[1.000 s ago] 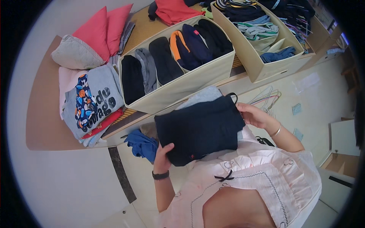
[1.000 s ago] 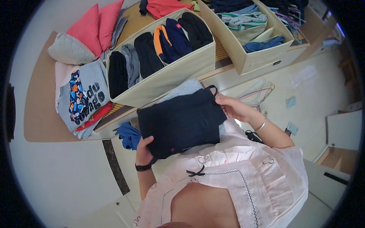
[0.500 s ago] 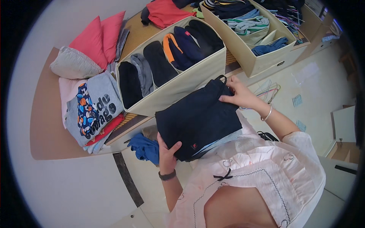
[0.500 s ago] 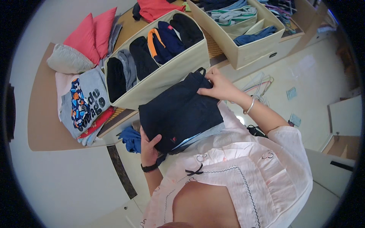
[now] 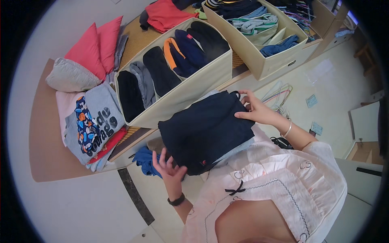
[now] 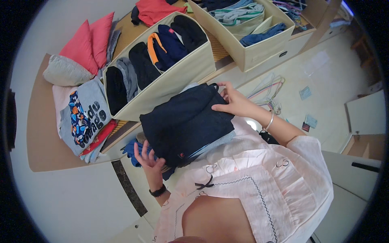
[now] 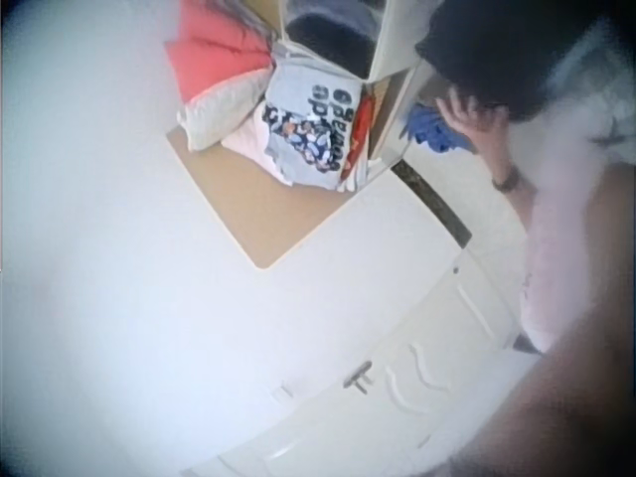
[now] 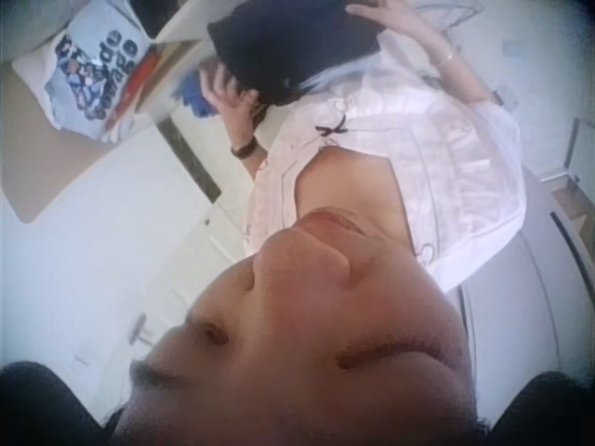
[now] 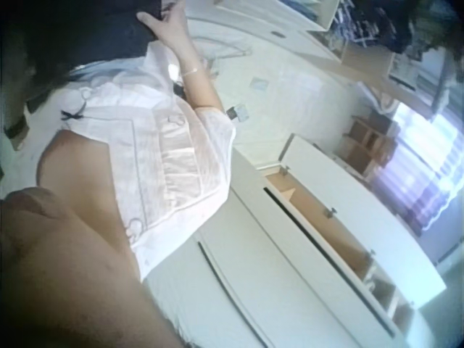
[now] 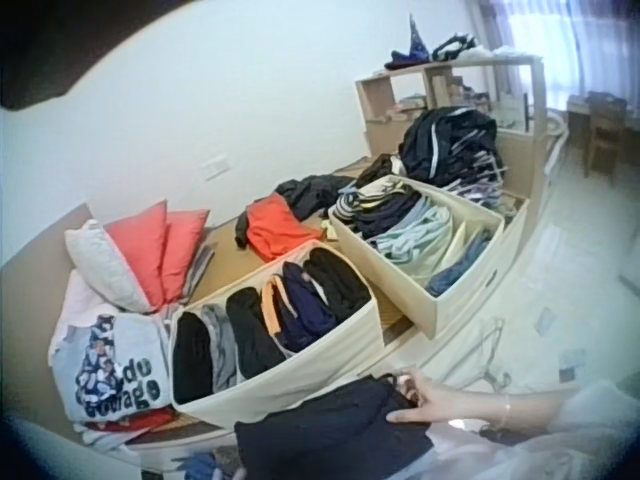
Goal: Folding various items of clothing and organizing them into fabric storage bins.
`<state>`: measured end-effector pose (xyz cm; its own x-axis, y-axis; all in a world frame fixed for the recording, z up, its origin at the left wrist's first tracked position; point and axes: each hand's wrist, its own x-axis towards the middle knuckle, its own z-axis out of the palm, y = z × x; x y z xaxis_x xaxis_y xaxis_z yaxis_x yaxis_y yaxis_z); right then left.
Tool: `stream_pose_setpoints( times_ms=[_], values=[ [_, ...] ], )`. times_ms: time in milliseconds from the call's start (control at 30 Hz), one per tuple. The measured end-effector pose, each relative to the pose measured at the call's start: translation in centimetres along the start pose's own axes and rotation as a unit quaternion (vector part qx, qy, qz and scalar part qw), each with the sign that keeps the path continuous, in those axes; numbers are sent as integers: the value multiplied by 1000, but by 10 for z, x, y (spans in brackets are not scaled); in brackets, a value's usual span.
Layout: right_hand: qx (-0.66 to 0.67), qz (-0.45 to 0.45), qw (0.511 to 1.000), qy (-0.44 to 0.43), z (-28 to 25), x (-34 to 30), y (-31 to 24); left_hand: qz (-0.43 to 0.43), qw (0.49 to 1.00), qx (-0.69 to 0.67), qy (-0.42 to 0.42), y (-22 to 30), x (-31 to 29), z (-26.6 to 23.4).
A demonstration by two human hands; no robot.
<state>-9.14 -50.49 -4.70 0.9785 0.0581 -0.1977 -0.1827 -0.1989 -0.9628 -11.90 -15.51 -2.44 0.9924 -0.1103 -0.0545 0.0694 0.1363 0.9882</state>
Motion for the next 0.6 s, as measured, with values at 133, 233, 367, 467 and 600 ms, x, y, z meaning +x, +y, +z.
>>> stream_pose_setpoints(
  times_ms=[133, 233, 367, 467, 600],
  values=[
    [38, -11, 999, -2, -3, 2, -5, 130, 926, 351, -51, -4, -16, 4],
    [61, -22, 998, 13, 6, 13, -2, 193, 898, 396, -20, -8, -20, 15],
    [60, -67, 995, 30, 18, 19, -7, 197, 911, 357, 62, -18, -28, 9],
    [42, -141, 986, 76, 26, 16, -2, 275, 903, 309, 113, -21, -34, 3],
    [39, -128, 989, 69, 28, 16, 7, 175, 934, 305, 55, -9, -45, 2]
  ],
)
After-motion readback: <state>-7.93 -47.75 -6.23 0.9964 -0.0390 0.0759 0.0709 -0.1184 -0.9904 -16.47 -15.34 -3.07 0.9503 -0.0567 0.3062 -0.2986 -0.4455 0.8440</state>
